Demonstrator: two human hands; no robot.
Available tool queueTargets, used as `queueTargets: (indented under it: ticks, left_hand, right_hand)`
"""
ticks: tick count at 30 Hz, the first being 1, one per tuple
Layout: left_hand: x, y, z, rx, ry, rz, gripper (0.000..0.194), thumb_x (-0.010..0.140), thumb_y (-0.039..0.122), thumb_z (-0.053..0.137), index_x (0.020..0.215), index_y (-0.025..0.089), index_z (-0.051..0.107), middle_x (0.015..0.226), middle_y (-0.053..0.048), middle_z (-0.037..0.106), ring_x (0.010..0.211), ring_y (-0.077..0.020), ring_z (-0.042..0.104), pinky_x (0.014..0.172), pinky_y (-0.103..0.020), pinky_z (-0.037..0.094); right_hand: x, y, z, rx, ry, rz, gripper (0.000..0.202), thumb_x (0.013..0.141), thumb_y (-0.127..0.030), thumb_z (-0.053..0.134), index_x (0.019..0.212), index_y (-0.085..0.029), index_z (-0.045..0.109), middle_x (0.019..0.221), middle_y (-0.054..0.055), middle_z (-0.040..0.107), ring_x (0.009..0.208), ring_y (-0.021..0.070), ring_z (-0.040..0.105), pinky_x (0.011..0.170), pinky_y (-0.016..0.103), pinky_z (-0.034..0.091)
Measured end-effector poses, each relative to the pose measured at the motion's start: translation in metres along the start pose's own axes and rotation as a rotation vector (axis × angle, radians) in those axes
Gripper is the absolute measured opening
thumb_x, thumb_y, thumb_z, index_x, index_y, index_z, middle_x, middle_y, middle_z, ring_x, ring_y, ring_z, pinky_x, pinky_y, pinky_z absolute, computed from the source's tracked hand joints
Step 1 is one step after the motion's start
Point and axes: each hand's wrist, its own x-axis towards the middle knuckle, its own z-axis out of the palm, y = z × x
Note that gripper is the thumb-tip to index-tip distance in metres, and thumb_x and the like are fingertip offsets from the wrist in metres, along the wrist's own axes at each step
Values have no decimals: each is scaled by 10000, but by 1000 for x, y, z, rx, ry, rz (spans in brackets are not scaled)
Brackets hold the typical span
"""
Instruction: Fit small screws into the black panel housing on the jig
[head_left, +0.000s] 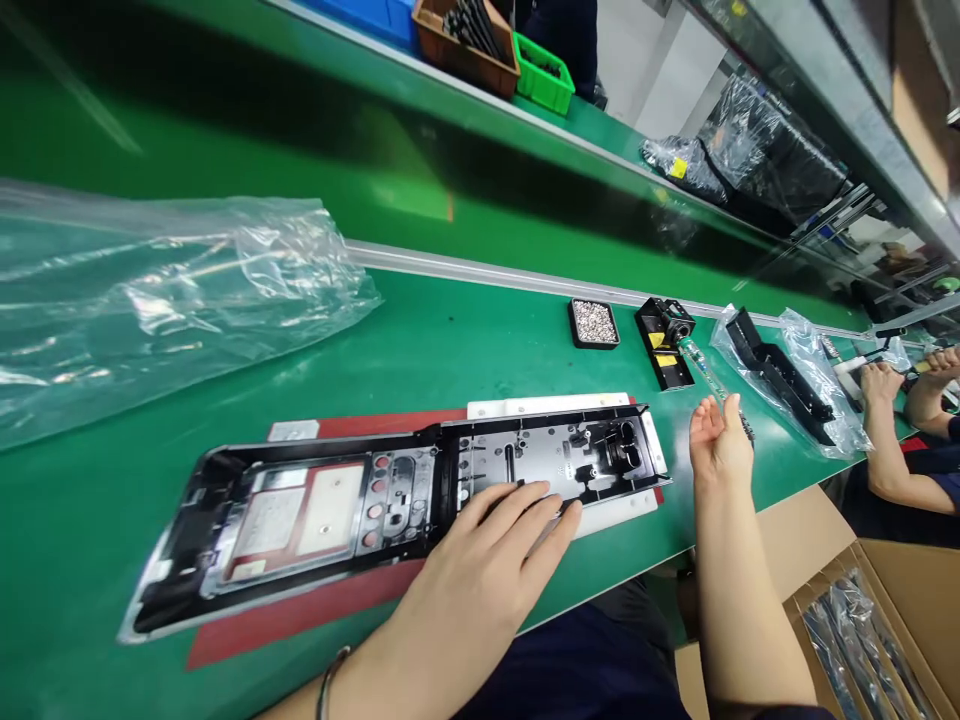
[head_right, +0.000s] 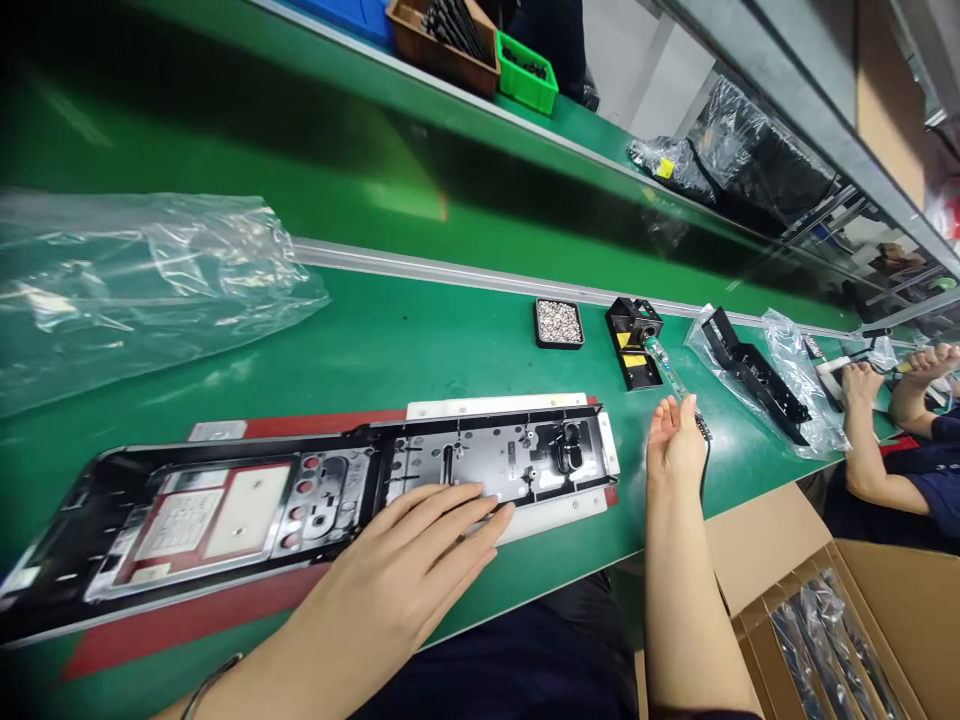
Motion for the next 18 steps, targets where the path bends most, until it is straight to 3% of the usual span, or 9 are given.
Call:
queueTargets:
  ticks: [3, 8, 12, 15, 18]
  left_hand:
    - [-1, -1, 2, 46, 11, 35, 446, 840, -59, 366, 1196, 120, 567, 1074, -98, 616, 1043, -267, 554, 879, -471, 492]
    - [0, 0, 4, 94, 47, 63, 431, 834, -46, 373, 1184, 114, 567, 1049, -103, 620, 989, -248, 577, 870, -458, 505]
    - [1, 2, 7, 141, 39, 42, 365, 888, 25, 385, 1184, 135, 567, 1049, -103, 635, 949, -225, 598, 869, -429, 513]
    - [1, 3, 10, 156, 31, 36, 341, 903, 52, 405, 1195, 134, 561, 1057, -103, 639, 934, -223, 600, 865, -431, 513]
    - [1, 2, 11, 157, 35, 50, 327, 904, 52, 426, 1193, 121, 562, 1067, -107, 632, 932, -230, 593, 852, -441, 508]
  right_hand:
    - [8, 2, 5, -38, 24, -118, 178, 1123, -210, 377, 1137, -40, 427, 1002, 107, 504, 816, 75, 566, 645, 78, 531]
    - [20, -12, 3, -208, 59, -507, 191, 1010, -166, 480, 996, 24, 484, 815, 123, 522, 621, 106, 546, 525, 80, 485]
    - [22, -35, -3, -370, -41, -756, 479, 818, -403, 646, 953, 47, 552, 744, 122, 515, 605, 157, 550, 518, 99, 489]
    - [26, -44, -4, -446, -110, -813, 651, 727, -561, 671, 931, 49, 572, 738, 128, 513, 604, 166, 553, 523, 96, 484]
    - [38, -41, -4, -465, -192, -780, 708, 701, -600, 672, 964, 48, 560, 764, 137, 516, 637, 178, 561, 542, 115, 491]
